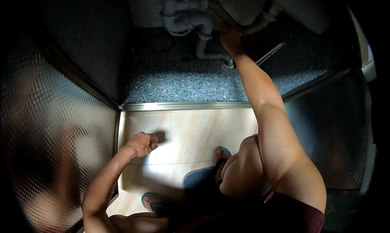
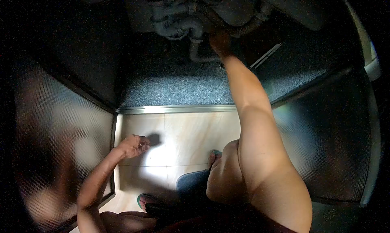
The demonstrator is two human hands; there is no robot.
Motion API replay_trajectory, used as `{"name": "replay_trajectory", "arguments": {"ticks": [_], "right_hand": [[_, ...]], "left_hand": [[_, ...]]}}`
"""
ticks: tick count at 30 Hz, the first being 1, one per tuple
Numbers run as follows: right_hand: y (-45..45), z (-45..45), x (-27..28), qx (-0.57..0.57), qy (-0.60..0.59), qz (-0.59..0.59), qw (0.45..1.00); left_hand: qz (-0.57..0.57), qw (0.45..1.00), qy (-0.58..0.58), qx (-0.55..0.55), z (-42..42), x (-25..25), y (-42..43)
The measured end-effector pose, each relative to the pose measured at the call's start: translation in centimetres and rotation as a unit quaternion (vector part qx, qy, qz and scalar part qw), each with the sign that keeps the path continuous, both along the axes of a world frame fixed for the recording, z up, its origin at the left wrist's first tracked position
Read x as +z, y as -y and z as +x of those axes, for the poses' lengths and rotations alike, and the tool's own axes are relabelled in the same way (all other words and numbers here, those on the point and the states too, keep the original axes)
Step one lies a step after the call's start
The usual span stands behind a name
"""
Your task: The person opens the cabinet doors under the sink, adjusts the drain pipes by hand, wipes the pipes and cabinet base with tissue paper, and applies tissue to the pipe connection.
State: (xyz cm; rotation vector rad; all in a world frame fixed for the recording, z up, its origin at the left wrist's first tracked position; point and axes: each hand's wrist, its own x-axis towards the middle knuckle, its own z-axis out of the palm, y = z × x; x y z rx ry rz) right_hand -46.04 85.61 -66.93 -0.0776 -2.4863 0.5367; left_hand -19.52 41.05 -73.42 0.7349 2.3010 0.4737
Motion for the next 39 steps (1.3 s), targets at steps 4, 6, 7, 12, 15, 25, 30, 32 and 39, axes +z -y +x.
{"name": "replay_trajectory", "arguments": {"ticks": [4, 6, 7, 12, 15, 25, 30, 32, 39], "right_hand": [[0.4, 0.6, 0.1, -0.007, 0.001, 0.006, 1.0], [0.6, 0.3, 0.2, -0.03, 0.039, 0.024, 0.999], [0.9, 0.6, 0.6, -0.029, 0.039, 0.024, 0.999], [2.1, 2.1, 0.9, -0.095, 0.11, 0.225, 0.963], [2.5, 1.8, 0.5, -0.133, 0.145, 0.242, 0.95], [2.9, -4.8, -0.5, 0.189, 0.018, -0.086, 0.978], [3.5, -6.1, -0.9, 0.282, 0.039, -0.27, 0.92], [2.9, -8.1, -2.4, 0.238, -0.032, -0.168, 0.956], [5.5, -5.6, -0.1, 0.094, 0.118, -0.437, 0.886]], "left_hand": [[-0.008, 1.0, -0.013, -0.017, -0.1, 0.0, -0.2], [0.003, 0.999, -0.025, -0.036, -0.3, -2.1, 0.5], [0.065, 0.997, 0.035, -0.004, -0.6, -5.1, 1.4], [0.133, 0.985, 0.107, 0.023, -0.7, -6.7, 2.1], [0.152, 0.974, 0.156, 0.059, -0.3, -4.6, 1.5], [-0.043, 0.998, 0.047, 0.005, -0.1, -0.3, -0.1], [-0.068, 0.996, 0.062, -0.005, 0.1, 0.9, -0.1], [-0.049, 0.996, 0.077, 0.024, 0.2, 0.4, 0.5], [-0.028, 0.999, 0.029, -0.002, 0.0, -1.6, 0.5]]}}
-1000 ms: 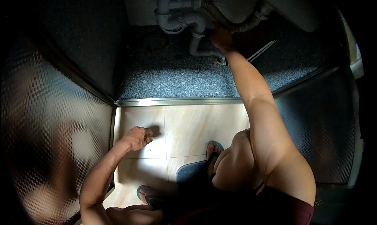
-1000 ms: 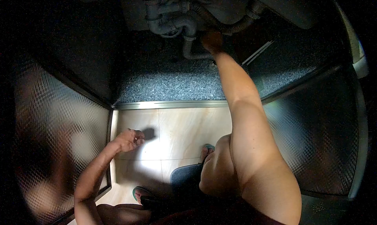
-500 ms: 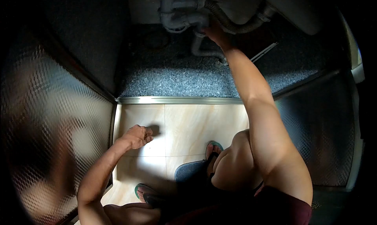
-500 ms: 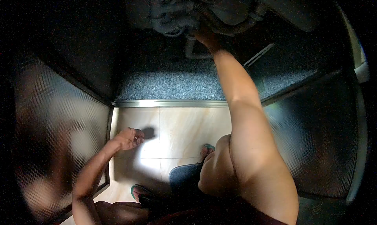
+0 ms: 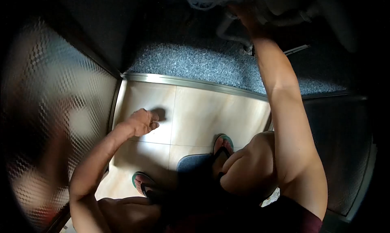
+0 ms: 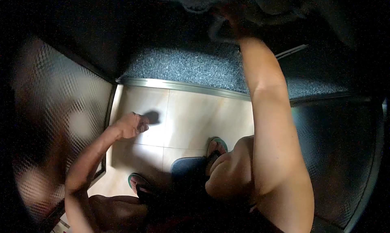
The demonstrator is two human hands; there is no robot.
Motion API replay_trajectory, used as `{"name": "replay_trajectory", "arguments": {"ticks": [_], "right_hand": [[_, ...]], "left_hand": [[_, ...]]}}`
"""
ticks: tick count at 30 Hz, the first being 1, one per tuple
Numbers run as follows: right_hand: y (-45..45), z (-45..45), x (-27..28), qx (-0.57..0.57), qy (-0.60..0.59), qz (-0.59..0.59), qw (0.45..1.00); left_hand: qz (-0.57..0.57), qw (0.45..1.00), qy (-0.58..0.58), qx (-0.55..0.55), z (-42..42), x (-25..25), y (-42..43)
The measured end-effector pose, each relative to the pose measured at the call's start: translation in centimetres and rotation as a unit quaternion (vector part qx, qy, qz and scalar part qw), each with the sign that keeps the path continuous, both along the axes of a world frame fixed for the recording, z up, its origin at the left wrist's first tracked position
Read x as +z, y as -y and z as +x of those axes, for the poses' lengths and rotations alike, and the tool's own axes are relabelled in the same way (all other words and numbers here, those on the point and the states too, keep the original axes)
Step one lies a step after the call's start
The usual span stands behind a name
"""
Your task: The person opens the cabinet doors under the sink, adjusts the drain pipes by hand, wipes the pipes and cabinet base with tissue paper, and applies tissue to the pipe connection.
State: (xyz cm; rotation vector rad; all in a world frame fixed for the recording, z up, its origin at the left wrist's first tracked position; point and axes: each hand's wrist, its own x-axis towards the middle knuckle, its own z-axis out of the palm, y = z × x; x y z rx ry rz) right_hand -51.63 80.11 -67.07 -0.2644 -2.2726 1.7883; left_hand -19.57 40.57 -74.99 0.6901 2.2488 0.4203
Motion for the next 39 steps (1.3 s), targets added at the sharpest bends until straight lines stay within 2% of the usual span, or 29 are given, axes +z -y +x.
{"name": "replay_trajectory", "arguments": {"ticks": [5, 12, 14, 17, 29, 31, 32, 34, 35, 37, 39], "right_hand": [[-1.9, 0.2, 0.1, 0.073, -0.031, 0.013, 0.997], [-3.6, -1.2, -0.6, 0.128, -0.057, 0.029, 0.99], [-4.0, -1.8, -1.1, 0.13, -0.07, 0.03, 0.989], [-4.3, -2.7, -2.1, 0.136, -0.084, 0.028, 0.987], [-6.8, -5.0, -4.0, 0.201, -0.126, -0.007, 0.971], [-5.0, -2.8, -2.4, 0.237, -0.201, 0.035, 0.95], [-4.0, -1.6, -1.6, 0.238, -0.202, 0.034, 0.95], [-3.0, -0.4, -0.7, 0.109, -0.131, 0.01, 0.985], [-2.9, -0.6, -0.4, 0.111, -0.132, 0.009, 0.985], [-3.1, -0.8, 0.5, 0.183, -0.095, 0.04, 0.978], [-2.7, 0.5, 1.8, 0.152, -0.056, 0.012, 0.987]], "left_hand": [[-0.034, 0.997, 0.052, 0.037, -0.6, 0.7, -0.4], [-0.036, 0.996, 0.08, 0.01, 0.3, -1.5, -0.7], [-0.027, 0.998, 0.048, 0.002, 0.0, -1.5, -0.7], [-0.021, 0.997, 0.058, 0.039, -0.7, -1.0, -0.6], [-0.018, 0.998, 0.059, 0.021, -0.6, -1.2, -0.3], [-0.02, 0.999, 0.048, 0.013, -0.7, -0.9, -0.3], [-0.021, 0.999, 0.037, 0.006, -0.7, -0.7, -0.4], [-0.023, 0.999, 0.04, 0.015, -0.9, 0.0, -0.4], [-0.023, 0.999, 0.043, 0.024, -1.0, 0.3, -0.4], [-0.032, 0.998, 0.052, 0.032, -1.0, 0.7, -0.6], [-0.039, 0.997, 0.06, 0.04, -1.0, 1.1, -0.7]]}}
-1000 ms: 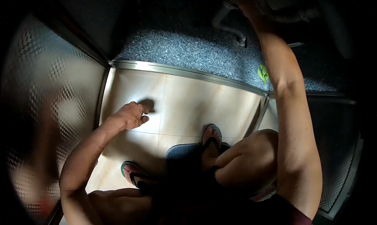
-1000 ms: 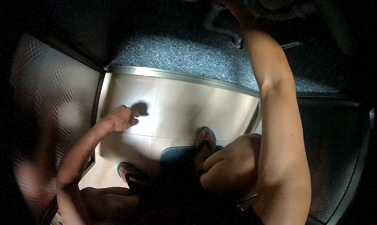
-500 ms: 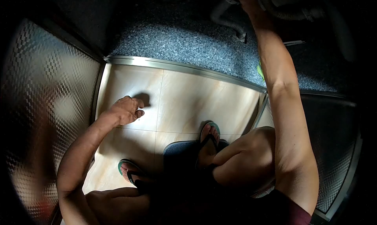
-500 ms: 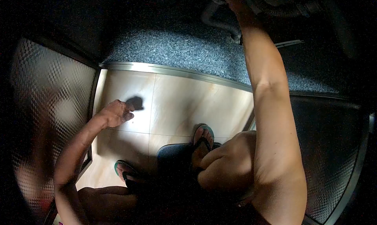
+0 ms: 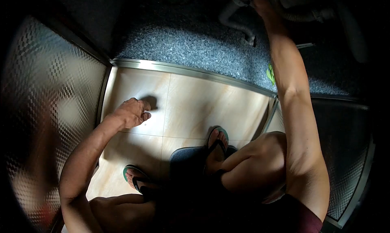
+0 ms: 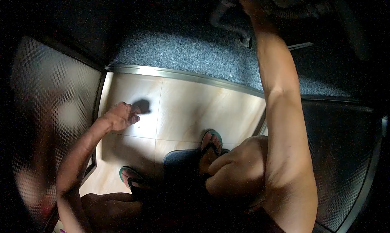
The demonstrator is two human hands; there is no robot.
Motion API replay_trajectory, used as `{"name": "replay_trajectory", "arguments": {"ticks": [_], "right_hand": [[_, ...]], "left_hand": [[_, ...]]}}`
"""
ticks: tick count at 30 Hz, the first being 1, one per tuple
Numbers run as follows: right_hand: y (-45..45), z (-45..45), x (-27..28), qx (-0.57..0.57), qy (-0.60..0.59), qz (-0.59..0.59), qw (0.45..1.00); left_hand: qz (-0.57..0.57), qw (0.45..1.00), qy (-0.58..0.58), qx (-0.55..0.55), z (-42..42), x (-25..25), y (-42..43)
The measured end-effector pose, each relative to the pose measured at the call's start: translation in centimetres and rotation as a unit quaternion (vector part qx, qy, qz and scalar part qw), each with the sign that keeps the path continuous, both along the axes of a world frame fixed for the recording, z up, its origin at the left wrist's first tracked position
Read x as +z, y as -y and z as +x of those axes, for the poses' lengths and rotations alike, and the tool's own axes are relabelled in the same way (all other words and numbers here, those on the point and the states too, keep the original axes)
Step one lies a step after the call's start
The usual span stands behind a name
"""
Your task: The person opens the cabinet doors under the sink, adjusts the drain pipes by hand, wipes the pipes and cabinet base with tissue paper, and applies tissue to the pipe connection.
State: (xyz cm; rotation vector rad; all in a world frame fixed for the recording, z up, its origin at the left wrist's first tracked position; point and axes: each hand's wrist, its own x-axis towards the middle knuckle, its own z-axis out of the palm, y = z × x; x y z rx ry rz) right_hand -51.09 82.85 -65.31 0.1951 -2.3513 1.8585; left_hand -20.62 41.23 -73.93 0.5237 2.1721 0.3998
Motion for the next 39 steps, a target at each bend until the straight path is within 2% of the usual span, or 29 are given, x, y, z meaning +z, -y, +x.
{"name": "replay_trajectory", "arguments": {"ticks": [1, 5, 7, 12, 16, 26, 27, 29, 31, 32, 34, 35, 37, 38, 39], "right_hand": [[0.3, 0.5, 0.5, -0.032, 0.043, -0.024, 0.998], [-0.3, -1.7, 0.1, -0.014, 0.007, 0.009, 1.0], [1.6, 0.0, 1.3, -0.067, -0.014, 0.084, 0.994], [1.5, 0.1, 1.0, -0.056, -0.04, 0.071, 0.995], [1.7, 0.0, 0.3, -0.067, -0.071, 0.072, 0.993], [1.2, -1.0, -0.8, -0.063, -0.133, 0.095, 0.985], [0.7, -1.7, -1.4, -0.063, -0.218, 0.165, 0.96], [0.0, -2.4, -2.0, -0.062, -0.3, 0.233, 0.923], [1.6, -0.6, -0.6, -0.114, -0.163, 0.259, 0.945], [2.0, -0.2, -0.3, -0.114, -0.164, 0.26, 0.945], [2.8, 0.7, 0.5, -0.159, -0.235, 0.325, 0.902], [3.1, 1.1, 0.6, -0.158, -0.235, 0.326, 0.902], [3.8, 1.6, 0.9, -0.196, -0.318, 0.449, 0.811], [3.6, 1.4, 0.7, -0.193, -0.32, 0.45, 0.811], [3.0, 1.1, 0.5, -0.178, -0.319, 0.614, 0.699]], "left_hand": [[0.003, 1.0, 0.007, 0.005, 0.0, 0.2, 0.0], [0.004, 1.0, 0.012, -0.004, 0.2, -0.6, 0.1], [0.009, 1.0, 0.0, -0.016, 0.4, -1.7, 0.6], [-0.02, 0.999, -0.01, -0.028, 0.5, -0.6, 0.6], [0.01, 0.999, -0.035, -0.032, 0.7, -2.1, 1.1], [0.007, 0.999, -0.036, -0.04, 0.2, -0.9, 0.6], [0.007, 0.998, -0.037, -0.04, 0.1, -1.0, 0.6], [0.008, 0.998, -0.041, -0.04, 0.1, -1.4, 0.6], [0.015, 0.998, -0.051, -0.042, 0.2, -1.2, 0.8], [0.022, 0.997, -0.06, -0.044, 0.2, -1.1, 0.8], [0.024, 0.997, -0.056, -0.045, 0.1, -1.2, 0.9], [0.024, 0.997, -0.053, -0.045, 0.1, -1.2, 0.9], [0.03, 0.996, -0.066, -0.057, 0.1, -1.6, 0.9], [0.034, 0.994, -0.078, -0.071, 0.0, -1.7, 1.0], [0.037, 0.994, -0.078, -0.067, 0.0, -1.6, 1.0]]}}
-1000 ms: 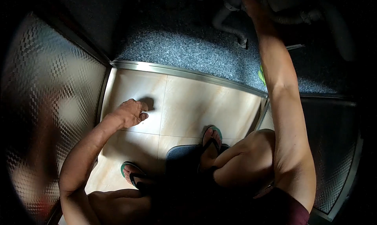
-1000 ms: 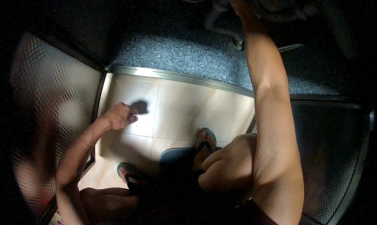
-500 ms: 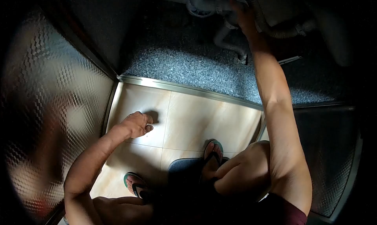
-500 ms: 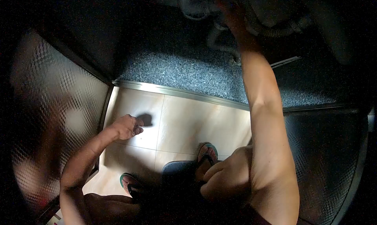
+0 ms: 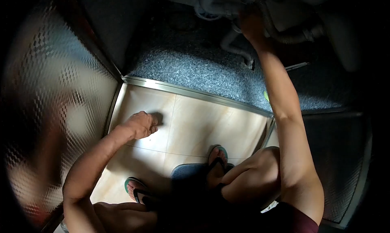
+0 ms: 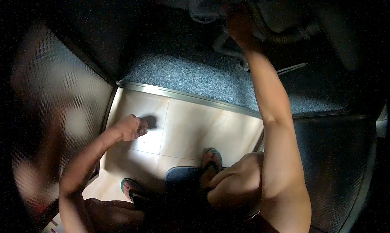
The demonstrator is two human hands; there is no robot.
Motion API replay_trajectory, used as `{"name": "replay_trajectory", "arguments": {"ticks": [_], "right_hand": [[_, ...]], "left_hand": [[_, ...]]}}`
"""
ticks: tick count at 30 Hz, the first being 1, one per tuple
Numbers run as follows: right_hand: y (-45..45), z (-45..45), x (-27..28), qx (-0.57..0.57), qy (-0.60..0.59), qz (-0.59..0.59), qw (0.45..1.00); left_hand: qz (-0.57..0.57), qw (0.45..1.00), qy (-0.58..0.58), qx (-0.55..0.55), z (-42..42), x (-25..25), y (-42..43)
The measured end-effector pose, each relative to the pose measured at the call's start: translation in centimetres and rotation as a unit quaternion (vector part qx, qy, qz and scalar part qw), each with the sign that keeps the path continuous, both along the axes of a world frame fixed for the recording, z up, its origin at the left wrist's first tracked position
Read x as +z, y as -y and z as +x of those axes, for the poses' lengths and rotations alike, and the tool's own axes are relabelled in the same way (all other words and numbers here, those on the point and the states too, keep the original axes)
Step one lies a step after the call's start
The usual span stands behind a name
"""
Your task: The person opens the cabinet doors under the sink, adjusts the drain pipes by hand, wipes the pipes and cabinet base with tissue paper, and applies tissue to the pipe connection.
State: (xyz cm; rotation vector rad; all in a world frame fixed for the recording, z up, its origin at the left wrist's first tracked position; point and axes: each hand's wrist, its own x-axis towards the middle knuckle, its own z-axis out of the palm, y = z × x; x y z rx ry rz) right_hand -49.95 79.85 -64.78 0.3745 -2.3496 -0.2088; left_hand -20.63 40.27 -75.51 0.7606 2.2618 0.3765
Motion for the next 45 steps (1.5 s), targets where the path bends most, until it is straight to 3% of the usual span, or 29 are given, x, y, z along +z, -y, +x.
{"name": "replay_trajectory", "arguments": {"ticks": [1, 4, 8, 10, 11, 13, 14, 18, 20, 23, 29, 30, 31, 32, 34, 37, 41, 45], "right_hand": [[-0.4, -0.5, -0.1, -0.061, 0.001, 0.191, 0.98], [2.4, 2.6, 1.8, 0.012, 0.031, 0.103, 0.994], [3.7, 2.5, 2.2, 0.12, 0.006, 0.198, 0.973], [5.9, 2.5, 3.8, -0.007, 0.079, 0.297, 0.952], [6.8, 2.2, 3.9, -0.006, 0.083, 0.297, 0.951], [8.5, 1.3, 4.1, -0.201, 0.213, 0.291, 0.911], [8.4, 1.2, 4.2, -0.199, 0.212, 0.292, 0.911], [7.3, 2.1, 4.8, 0.012, 0.125, 0.324, 0.938], [7.7, 2.7, 5.0, 0.066, 0.1, 0.331, 0.936], [9.2, 3.6, 4.8, -0.044, 0.145, 0.307, 0.939], [3.7, -3.8, -0.5, 0.127, -0.052, 0.362, 0.922], [2.2, -8.5, -3.5, 0.191, 0.161, 0.005, 0.968], [1.3, -11.0, -5.2, 0.222, 0.341, -0.353, 0.843], [1.3, -10.8, -5.1, 0.22, 0.341, -0.353, 0.843], [2.3, -9.4, -3.3, 0.104, 0.341, -0.13, 0.925], [5.5, -6.3, 0.6, -0.072, 0.295, 0.214, 0.928], [9.2, -1.4, 4.3, -0.071, 0.327, 0.219, 0.916], [7.3, -2.9, 1.8, -0.004, 0.198, 0.219, 0.955]], "left_hand": [[-0.009, 1.0, -0.002, -0.009, -0.1, 0.1, -0.1], [-0.021, 1.0, 0.006, -0.015, -0.5, 1.0, -0.6], [0.006, 1.0, 0.015, 0.005, -0.1, -0.1, -0.5], [-0.001, 0.999, 0.033, 0.035, 0.2, 0.4, -0.6], [-0.005, 0.998, 0.038, 0.041, 0.3, 0.7, -0.6], [-0.008, 0.998, 0.041, 0.048, 0.2, 0.7, -0.5], [-0.016, 0.998, 0.039, 0.042, 0.2, 0.5, -0.4], [0.015, 1.0, -0.012, 0.024, 0.0, -0.2, 0.3], [0.027, 0.999, -0.009, 0.033, 0.0, -0.1, 0.4], [0.042, 0.997, 0.002, 0.058, 0.2, 0.6, 0.6], [0.016, 0.998, 0.023, 0.056, 0.4, -0.9, 0.6], [0.03, 0.998, 0.019, 0.054, 0.5, -1.1, 0.6], [0.028, 0.998, 0.021, 0.051, 0.4, -1.2, 0.7], [0.025, 0.998, 0.019, 0.053, 0.2, -1.3, 0.8], [0.025, 0.998, 0.017, 0.054, -0.2, -1.0, 0.6], [-0.005, 0.999, 0.031, 0.034, -0.8, 0.1, 0.4], [-0.01, 0.999, 0.042, 0.018, -0.7, -0.3, 0.5], [-0.004, 0.999, 0.039, 0.036, -0.3, -0.9, 0.7]]}}
